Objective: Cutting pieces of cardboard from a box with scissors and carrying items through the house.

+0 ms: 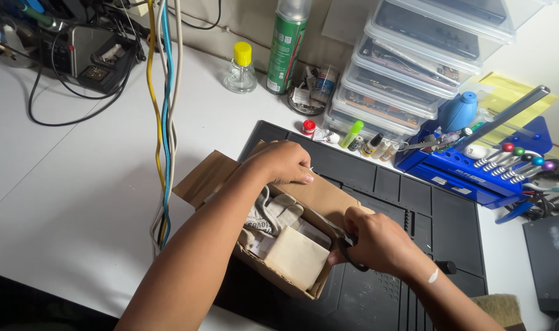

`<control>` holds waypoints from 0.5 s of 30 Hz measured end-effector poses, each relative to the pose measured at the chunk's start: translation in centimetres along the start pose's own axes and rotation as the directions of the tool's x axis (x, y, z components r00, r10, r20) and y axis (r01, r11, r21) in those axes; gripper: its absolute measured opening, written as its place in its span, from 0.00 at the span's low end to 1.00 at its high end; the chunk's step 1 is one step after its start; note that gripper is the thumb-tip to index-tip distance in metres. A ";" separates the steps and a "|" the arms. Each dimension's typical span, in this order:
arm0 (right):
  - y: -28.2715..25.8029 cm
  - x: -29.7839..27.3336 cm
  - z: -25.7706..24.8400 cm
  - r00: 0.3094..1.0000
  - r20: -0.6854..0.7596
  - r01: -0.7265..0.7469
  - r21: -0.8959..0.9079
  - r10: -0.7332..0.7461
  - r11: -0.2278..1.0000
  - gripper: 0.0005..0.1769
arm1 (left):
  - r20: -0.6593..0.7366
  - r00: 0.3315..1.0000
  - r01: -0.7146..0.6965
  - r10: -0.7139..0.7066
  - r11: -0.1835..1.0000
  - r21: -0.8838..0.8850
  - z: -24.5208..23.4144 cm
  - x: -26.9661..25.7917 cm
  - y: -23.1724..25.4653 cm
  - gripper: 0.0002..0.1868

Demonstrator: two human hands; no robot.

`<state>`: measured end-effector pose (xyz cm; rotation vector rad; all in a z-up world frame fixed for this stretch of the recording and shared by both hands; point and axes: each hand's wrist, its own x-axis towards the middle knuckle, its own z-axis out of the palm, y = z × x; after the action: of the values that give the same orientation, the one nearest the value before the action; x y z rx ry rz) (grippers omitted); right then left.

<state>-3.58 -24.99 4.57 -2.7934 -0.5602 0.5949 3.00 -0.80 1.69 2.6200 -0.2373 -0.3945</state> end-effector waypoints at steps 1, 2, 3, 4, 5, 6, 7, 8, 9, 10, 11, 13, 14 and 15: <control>0.6 0.4 0.2 1.000 0.000 -0.002 -0.001 0.002 1.000 0.37 | 0.001 1.000 -0.001 0.001 1.000 -0.001 0.0 0.1 -0.1 0.18; 1.2 0.8 0.5 0.999 -0.015 0.042 0.001 -0.042 0.999 0.35 | -0.008 1.000 0.000 0.000 1.000 -0.008 0.1 0.2 -0.2 0.18; 1.8 1.2 0.7 0.996 -0.031 0.084 0.003 -0.084 0.996 0.32 | -0.016 1.000 0.000 0.000 1.000 -0.016 0.2 0.2 -0.3 0.18; 3.7 1.8 1.8 0.996 -0.031 0.082 0.002 -0.082 0.997 0.32 | -0.016 1.000 -0.002 0.001 1.000 -0.017 0.2 0.2 -0.2 0.18; 5.5 2.5 2.9 0.985 -0.052 0.166 -0.002 -0.166 0.986 0.26 | -0.012 1.000 0.000 0.000 1.000 -0.014 0.1 0.2 -0.2 0.18; 7.4 3.2 3.9 0.966 -0.074 0.249 -0.008 -0.249 0.968 0.21 | -0.009 1.000 0.002 -0.002 1.000 -0.012 0.0 0.2 -0.3 0.18; 7.2 3.1 3.8 0.965 -0.073 0.252 -0.009 -0.252 0.968 0.21 | -0.011 1.000 0.005 -0.005 1.000 -0.013 0.1 0.2 -0.4 0.18; 7.0 3.1 3.7 0.959 -0.066 0.275 -0.019 -0.276 0.961 0.24 | -0.006 1.000 0.000 0.000 1.000 -0.016 0.2 0.3 -0.5 0.18; 6.8 3.0 3.6 0.952 -0.060 0.299 -0.029 -0.300 0.954 0.27 | -0.002 1.000 -0.004 0.004 1.000 -0.019 0.3 0.3 -0.6 0.18; 5.0 2.6 2.5 0.951 -0.060 0.302 -0.029 -0.303 0.953 0.27 | -0.004 1.000 -0.001 0.001 1.000 -0.019 0.2 0.2 -0.7 0.18; 3.3 2.1 1.3 0.985 0.000 0.175 -0.031 -0.175 0.984 0.29 | -0.002 1.000 -0.004 0.004 1.000 -0.026 0.2 0.2 -0.6 0.18; 1.5 1.6 0.2 0.997 0.058 0.044 -0.042 -0.042 0.998 0.32 | 0.000 1.000 -0.007 0.007 0.999 -0.034 0.2 0.3 -0.7 0.18; 1.4 1.7 0.2 0.998 0.067 0.020 -0.041 -0.017 0.999 0.34 | 0.004 1.000 -0.008 0.008 0.999 -0.040 0.3 0.4 -0.8 0.18; 1.4 1.7 0.1 0.997 0.075 -0.005 -0.041 0.008 0.999 0.37 | 0.008 1.000 -0.010 0.010 0.999 -0.045 0.3 0.5 -0.8 0.18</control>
<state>-1.78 -25.50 3.46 -2.8219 -0.5844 0.7003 3.45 -0.34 0.91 2.5729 -0.2416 -0.4029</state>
